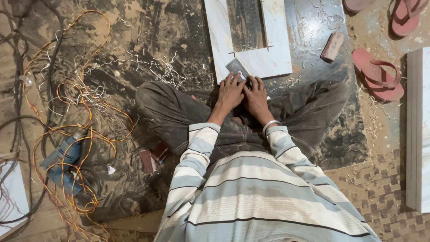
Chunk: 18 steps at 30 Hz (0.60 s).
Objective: The person sits on the workshop floor and scrapes the edges of white foam letter cutouts using a flat blade, working along the letter outlines and turning the pieces to reach different sides. They set finished letters aside and pick up the next piece to continue scraping.
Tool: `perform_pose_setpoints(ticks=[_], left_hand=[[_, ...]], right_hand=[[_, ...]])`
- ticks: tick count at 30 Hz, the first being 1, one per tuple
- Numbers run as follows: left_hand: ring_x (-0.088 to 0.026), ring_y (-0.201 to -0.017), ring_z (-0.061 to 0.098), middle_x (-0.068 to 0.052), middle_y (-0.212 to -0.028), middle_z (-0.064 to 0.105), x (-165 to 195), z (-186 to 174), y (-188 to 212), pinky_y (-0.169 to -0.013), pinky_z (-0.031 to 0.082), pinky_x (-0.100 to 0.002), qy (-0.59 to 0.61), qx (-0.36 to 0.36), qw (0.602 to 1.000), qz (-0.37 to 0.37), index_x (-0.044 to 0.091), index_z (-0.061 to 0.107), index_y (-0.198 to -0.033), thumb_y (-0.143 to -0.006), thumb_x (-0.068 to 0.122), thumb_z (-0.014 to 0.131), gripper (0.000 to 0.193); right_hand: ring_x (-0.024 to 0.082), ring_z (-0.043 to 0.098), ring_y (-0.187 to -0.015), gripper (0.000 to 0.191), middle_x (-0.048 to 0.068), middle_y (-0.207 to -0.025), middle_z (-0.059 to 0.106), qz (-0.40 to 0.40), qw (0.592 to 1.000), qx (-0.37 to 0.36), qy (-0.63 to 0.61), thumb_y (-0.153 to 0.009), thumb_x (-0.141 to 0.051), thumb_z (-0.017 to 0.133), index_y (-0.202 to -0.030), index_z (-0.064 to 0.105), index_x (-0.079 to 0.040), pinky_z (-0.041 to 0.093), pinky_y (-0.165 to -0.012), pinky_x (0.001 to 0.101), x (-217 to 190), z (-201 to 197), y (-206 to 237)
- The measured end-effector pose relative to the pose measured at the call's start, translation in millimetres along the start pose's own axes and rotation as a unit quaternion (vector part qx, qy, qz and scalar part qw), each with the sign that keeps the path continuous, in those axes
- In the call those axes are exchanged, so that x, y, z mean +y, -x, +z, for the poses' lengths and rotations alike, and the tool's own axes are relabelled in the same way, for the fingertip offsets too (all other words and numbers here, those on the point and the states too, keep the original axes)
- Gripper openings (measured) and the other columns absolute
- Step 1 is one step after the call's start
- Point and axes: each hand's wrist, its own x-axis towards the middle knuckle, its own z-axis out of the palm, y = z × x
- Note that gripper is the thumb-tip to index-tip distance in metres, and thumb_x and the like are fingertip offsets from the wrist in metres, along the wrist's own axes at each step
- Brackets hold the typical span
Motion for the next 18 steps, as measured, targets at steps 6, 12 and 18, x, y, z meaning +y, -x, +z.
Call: perform_pose_setpoints(ticks=[6,12,18], left_hand=[[-0.039,-0.150,0.025,-0.012,-0.159,0.036,0.8,-0.1,-0.3,-0.115,0.030,-0.065,0.000,-0.004,1.000,-0.005,0.015,0.055,-0.142,-0.085,0.024,0.078,0.062],[-0.039,-0.150,0.026,-0.011,-0.159,0.037,1.2,-2.5,0.9,-0.115,0.031,-0.064,0.004,0.003,1.000,-0.003,0.015,0.055,-0.141,-0.084,0.023,0.078,0.062],[-0.040,-0.149,0.026,-0.012,-0.158,0.038,1.2,-2.7,0.8,-0.113,0.031,-0.065,-0.002,0.008,1.000,0.002,0.014,0.055,-0.141,-0.083,0.024,0.078,0.063]], right_hand=[[0.046,0.036,-0.142,0.060,0.019,-0.154,0.041,-0.003,1.000,0.003,0.003,-0.082,-0.011,0.072,-0.140,0.060,-0.014,0.046,-0.099,0.0586,0.4,0.5,0.0],[0.046,0.037,-0.141,0.061,0.019,-0.154,0.042,-0.003,1.000,0.003,0.000,-0.081,-0.010,0.072,-0.140,0.059,-0.014,0.046,-0.100,0.0582,-0.9,-1.4,-0.1],[0.046,0.036,-0.142,0.060,0.019,-0.154,0.041,0.001,1.000,-0.003,0.004,-0.081,-0.010,0.071,-0.139,0.059,-0.014,0.046,-0.100,0.0576,-2.0,-2.5,-1.0]])
